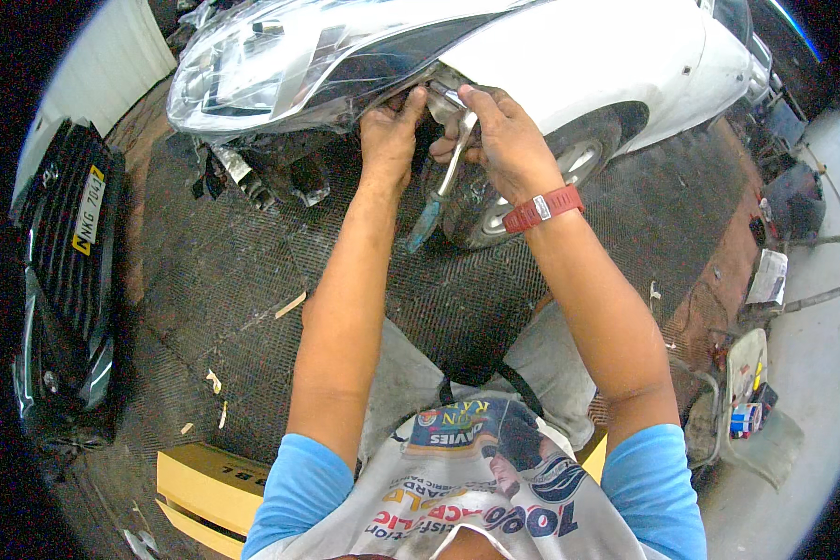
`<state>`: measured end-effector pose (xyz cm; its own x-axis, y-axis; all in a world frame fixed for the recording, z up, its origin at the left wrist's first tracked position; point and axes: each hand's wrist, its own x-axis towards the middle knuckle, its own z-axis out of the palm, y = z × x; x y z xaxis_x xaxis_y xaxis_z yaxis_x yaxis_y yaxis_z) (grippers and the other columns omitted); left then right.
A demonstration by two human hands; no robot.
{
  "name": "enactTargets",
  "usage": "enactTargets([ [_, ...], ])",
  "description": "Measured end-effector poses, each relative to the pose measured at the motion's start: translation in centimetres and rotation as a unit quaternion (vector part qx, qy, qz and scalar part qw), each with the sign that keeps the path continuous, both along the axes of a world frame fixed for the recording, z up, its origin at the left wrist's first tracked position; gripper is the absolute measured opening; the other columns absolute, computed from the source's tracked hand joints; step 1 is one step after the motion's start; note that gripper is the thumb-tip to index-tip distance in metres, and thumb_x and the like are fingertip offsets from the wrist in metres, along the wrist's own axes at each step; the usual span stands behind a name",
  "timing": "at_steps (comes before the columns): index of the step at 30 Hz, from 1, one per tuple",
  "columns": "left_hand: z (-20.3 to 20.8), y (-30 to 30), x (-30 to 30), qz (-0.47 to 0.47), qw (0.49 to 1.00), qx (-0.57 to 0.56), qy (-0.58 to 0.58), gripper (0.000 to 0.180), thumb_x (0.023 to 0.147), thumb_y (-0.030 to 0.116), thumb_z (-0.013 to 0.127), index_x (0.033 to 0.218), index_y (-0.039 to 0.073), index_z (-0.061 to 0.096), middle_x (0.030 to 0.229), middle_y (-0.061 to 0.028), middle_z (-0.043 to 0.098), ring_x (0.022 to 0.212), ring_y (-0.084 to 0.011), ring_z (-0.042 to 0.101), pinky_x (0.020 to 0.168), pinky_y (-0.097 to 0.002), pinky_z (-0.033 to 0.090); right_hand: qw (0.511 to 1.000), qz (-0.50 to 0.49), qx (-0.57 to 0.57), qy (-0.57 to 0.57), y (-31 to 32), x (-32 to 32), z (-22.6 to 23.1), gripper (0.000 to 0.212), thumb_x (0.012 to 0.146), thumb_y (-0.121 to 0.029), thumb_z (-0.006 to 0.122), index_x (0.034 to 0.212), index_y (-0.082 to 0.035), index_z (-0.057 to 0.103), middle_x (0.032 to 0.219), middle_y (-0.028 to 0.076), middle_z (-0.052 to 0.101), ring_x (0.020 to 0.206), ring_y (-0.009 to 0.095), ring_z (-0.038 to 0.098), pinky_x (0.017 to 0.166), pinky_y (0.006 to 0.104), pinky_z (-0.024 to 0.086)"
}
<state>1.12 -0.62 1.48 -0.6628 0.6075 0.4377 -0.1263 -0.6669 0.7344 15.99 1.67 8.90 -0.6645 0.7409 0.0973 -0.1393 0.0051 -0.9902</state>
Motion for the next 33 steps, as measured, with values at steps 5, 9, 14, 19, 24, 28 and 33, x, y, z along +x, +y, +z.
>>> enactTargets([
  [5, -0.1, 0.0, -0.2, -0.015, 1.0, -0.008, 0.006, 0.042, 0.094, 0.019, 0.077, 0.126, -0.001, 0.061, 0.122, -0.008, 0.067, 0.11, -0.0179, 0.061, 0.098, -0.033, 0.046, 0.993, 0.076, -0.044, 0.08, 0.6, 0.4, -0.6, 0.041, 0.106, -0.036, 0.052, 0.125, -0.001, 0.055, 0.093, 0.008, 0.063, 0.083, 0.019, 0.064, 0.084, 0.0413, 0.059],
  [9, 0.1, -0.3, -0.1, -0.023, 1.0, -0.004, 0.007, 0.045, 0.095, 0.021, 0.075, 0.129, -0.003, 0.059, 0.124, -0.009, 0.066, 0.112, -0.0203, 0.062, 0.098, -0.0368, 0.049, 0.966, 0.177, -0.111, 0.151, 1.9, 0.7, -1.2, 0.036, 0.107, -0.033, 0.049, 0.126, -0.002, 0.055, 0.106, 0.011, 0.066, 0.087, 0.022, 0.064, 0.09, 0.0471, 0.057],
  [14, 2.4, -4.4, 1.4, -0.136, 0.975, -0.178, -0.002, 0.047, 0.104, 0.04, 0.061, 0.129, 0.0, 0.058, 0.126, -0.0101, 0.064, 0.113, -0.0208, 0.063, 0.09, -0.0382, 0.054, 0.96, 0.163, -0.134, 0.186, 1.2, 0.9, -1.2, 0.03, 0.107, -0.026, 0.048, 0.126, -0.002, 0.051, 0.116, 0.015, 0.065, 0.093, 0.026, 0.065, 0.093, 0.0509, 0.056],
  [19, 0.0, -8.6, 4.5, -0.161, 0.947, -0.258, 0.105, 0.05, 0.108, 0.046, 0.047, 0.115, 0.0, 0.066, 0.083, -0.0061, 0.067, 0.065, -0.0107, 0.059, 0.057, -0.0256, 0.048, 0.971, 0.131, -0.108, 0.168, 1.7, 1.2, -1.9, 0.027, 0.106, -0.021, 0.054, 0.123, -0.005, 0.041, 0.117, 0.019, 0.063, 0.101, 0.033, 0.068, 0.089, 0.0488, 0.057],
  [24, 1.1, -9.2, 5.2, -0.104, 0.93, -0.302, 0.183, 0.053, 0.108, 0.051, 0.046, 0.096, 0.005, 0.068, 0.064, 0.001, 0.056, 0.053, -0.0071, 0.047, 0.049, -0.0247, 0.037, 0.981, -0.017, 0.192, 0.038, 1.3, 3.2, -2.7, 0.051, 0.097, -0.02, 0.072, 0.133, 0.005, 0.047, 0.108, 0.017, 0.069, 0.099, 0.018, 0.069, 0.083, 0.0312, 0.057],
  [28, 1.5, -9.4, 5.7, -0.096, 0.925, -0.32, 0.183, 0.052, 0.108, 0.05, 0.046, 0.097, 0.004, 0.068, 0.069, -0.0016, 0.058, 0.059, -0.0084, 0.051, 0.054, -0.0257, 0.041, 0.984, 0.011, 0.174, 0.018, 0.8, 3.7, -2.5, 0.049, 0.095, -0.017, 0.074, 0.131, 0.004, 0.048, 0.105, 0.017, 0.071, 0.092, 0.019, 0.07, 0.078, 0.0318, 0.058],
  [33, 0.6, -6.7, 5.1, -0.026, 0.96, -0.219, 0.172, 0.054, 0.109, 0.047, 0.045, 0.106, -0.001, 0.069, 0.093, -0.0106, 0.068, 0.085, -0.0151, 0.062, 0.077, -0.0329, 0.05, 0.96, -0.073, 0.268, -0.008, 0.1, 2.4, -2.3, 0.049, 0.094, -0.019, 0.074, 0.128, 0.005, 0.049, 0.1, 0.02, 0.071, 0.088, 0.023, 0.072, 0.075, 0.0351, 0.057],
])
